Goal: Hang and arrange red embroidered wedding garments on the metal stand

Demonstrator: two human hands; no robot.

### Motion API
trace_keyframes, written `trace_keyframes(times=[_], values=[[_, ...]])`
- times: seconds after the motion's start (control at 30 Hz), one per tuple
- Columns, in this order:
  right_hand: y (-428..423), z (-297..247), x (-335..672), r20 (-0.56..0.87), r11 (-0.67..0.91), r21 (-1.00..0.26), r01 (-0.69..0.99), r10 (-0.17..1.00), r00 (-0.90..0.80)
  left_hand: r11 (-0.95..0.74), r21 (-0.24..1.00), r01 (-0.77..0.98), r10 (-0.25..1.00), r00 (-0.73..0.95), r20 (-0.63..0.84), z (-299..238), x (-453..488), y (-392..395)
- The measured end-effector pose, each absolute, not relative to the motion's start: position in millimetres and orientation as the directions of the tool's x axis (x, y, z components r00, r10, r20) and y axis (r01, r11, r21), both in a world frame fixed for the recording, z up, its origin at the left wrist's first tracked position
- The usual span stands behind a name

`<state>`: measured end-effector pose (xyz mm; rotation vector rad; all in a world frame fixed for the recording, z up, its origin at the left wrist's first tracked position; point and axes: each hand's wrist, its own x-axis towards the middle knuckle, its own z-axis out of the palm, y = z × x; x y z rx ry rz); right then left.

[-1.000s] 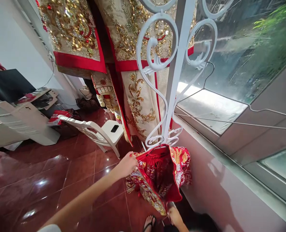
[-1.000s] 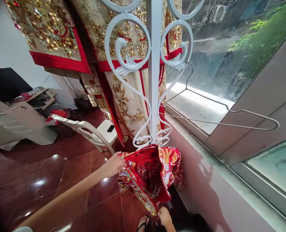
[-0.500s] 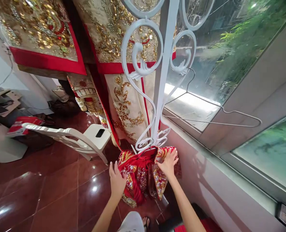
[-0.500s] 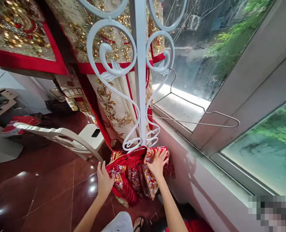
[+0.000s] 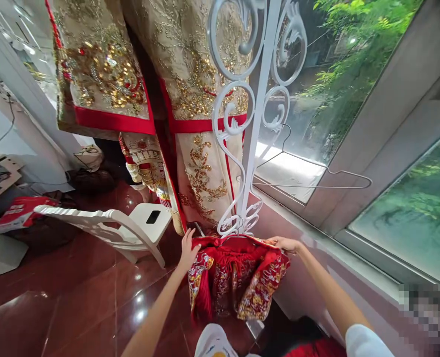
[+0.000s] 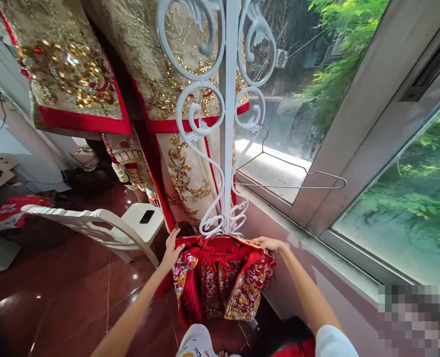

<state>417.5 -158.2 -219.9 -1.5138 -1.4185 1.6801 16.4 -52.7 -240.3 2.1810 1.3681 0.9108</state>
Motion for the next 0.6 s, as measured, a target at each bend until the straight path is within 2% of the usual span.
trace_keyframes(times=[0.07,0.17,0.33,0.43,0.53,0.6], values=[[-171,-232,412,-0.475,-0.430,-0.878,0.213,0.839,-0.264,-0.540,0.528,0.655,0.841,0.393,0.372,-254,32,-67],[-195,-254,398,-0.504,-0.487,-0.863,0.134,0.845,-0.178,-0.609,0.374,0.699,0.793,0.539,0.284,-264,44,-78],[-230,-268,378,-0.552,-0.553,-0.833,0.030,0.825,-0.116,-0.556,0.296,0.776,0.816,0.441,0.374,-261,38,-79],[-244,-262,376,-0.560,-0.565,-0.825,-0.008,0.819,-0.127,-0.559,0.345,0.754,0.829,0.516,0.216,-250,27,-76],[-250,-249,381,-0.582,-0.591,-0.806,-0.010,0.797,-0.162,-0.606,0.376,0.701,0.763,0.646,0.023,-235,23,-64],[-247,-237,387,-0.598,-0.607,-0.794,0.009,0.780,-0.182,-0.630,0.365,0.686,0.722,0.690,-0.051,-228,27,-55]])
